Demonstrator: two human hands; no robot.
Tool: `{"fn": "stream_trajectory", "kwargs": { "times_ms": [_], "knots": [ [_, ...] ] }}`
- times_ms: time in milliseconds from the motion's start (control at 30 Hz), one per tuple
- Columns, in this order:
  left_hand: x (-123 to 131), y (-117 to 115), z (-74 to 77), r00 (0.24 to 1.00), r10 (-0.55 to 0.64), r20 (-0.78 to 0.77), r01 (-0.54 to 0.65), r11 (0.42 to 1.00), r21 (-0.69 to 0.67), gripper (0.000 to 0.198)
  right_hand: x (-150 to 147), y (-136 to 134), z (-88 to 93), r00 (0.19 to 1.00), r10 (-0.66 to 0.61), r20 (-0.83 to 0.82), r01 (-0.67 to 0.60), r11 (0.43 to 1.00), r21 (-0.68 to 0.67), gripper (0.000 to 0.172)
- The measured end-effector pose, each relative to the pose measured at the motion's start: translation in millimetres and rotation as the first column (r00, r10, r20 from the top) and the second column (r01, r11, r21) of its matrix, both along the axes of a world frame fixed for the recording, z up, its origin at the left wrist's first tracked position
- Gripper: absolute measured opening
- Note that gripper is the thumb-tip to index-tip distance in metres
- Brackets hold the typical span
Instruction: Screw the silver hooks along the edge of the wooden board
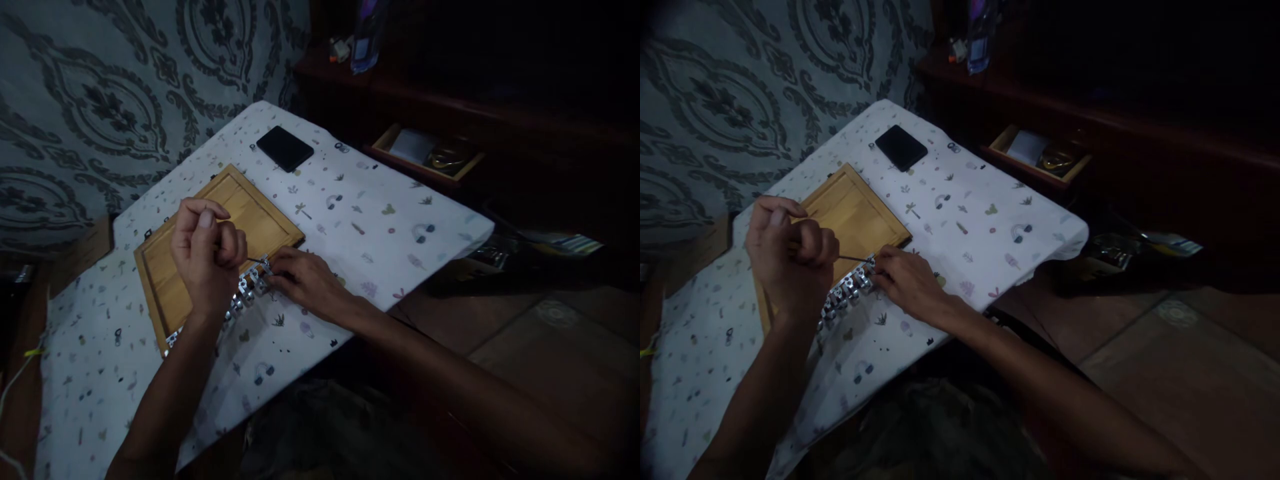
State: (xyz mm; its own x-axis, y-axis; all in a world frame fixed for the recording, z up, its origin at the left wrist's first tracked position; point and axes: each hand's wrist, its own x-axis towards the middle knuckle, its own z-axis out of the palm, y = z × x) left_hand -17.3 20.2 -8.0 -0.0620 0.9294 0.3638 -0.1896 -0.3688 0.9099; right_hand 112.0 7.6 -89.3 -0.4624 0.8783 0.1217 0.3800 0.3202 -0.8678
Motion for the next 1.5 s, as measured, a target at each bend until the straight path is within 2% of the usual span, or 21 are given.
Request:
{"fn": "stream_trajectory", "kwargs": {
  "times_ms": [400,533,667,800,933,1100,1167,1333,1500],
  "knots": [
    [1.3,-1.9,0.1,1.000,0.007,0.002,-0.007,0.999,-0.045,0.020,-1.5,0.4,-2.9,1.000,-0.004,0.007,0.004,1.000,0.012,0.013],
    [0.3,-0.3,0.4,0.995,-0.100,-0.007,0.100,0.993,-0.055,0.025,-1.2,0.2,-1.9,1.000,-0.004,-0.001,0.004,1.000,0.009,0.013],
    [-0.4,6.2,2.1,0.968,-0.250,-0.032,0.244,0.962,-0.126,0.026,-0.1,-0.6,-0.5,1.000,-0.005,-0.007,0.005,1.000,0.003,0.015],
    [-0.9,12.7,2.5,0.956,-0.290,-0.045,0.279,0.946,-0.166,0.026,0.1,-1.0,0.2,1.000,-0.013,-0.015,0.013,1.000,-0.005,0.014],
    [-1.2,12.8,1.7,0.973,-0.224,-0.054,0.218,0.971,-0.103,0.024,-0.4,-0.8,0.1,1.000,-0.011,-0.013,0.011,1.000,-0.001,0.014],
    [5.7,4.1,1.5,0.994,0.056,-0.092,-0.060,0.998,-0.033,0.025,-0.9,0.1,-1.7,1.000,0.003,0.012,-0.003,1.000,0.005,0.011],
    [10.4,0.2,0.9,0.991,0.112,-0.072,-0.114,0.993,-0.022,0.029,-0.7,0.3,-2.6,1.000,0.005,0.007,-0.005,1.000,0.012,0.011],
    [18.4,-3.1,-3.0,0.994,0.106,0.000,-0.106,0.994,0.006,0.030,-0.2,0.1,-4.0,1.000,0.011,-0.013,-0.010,1.000,0.025,0.014],
    [17.8,-0.6,-3.3,0.998,0.058,-0.017,-0.059,0.998,-0.025,0.028,-0.5,-0.5,-3.7,1.000,0.002,-0.011,-0.002,1.000,0.012,0.014]
  ]
}}
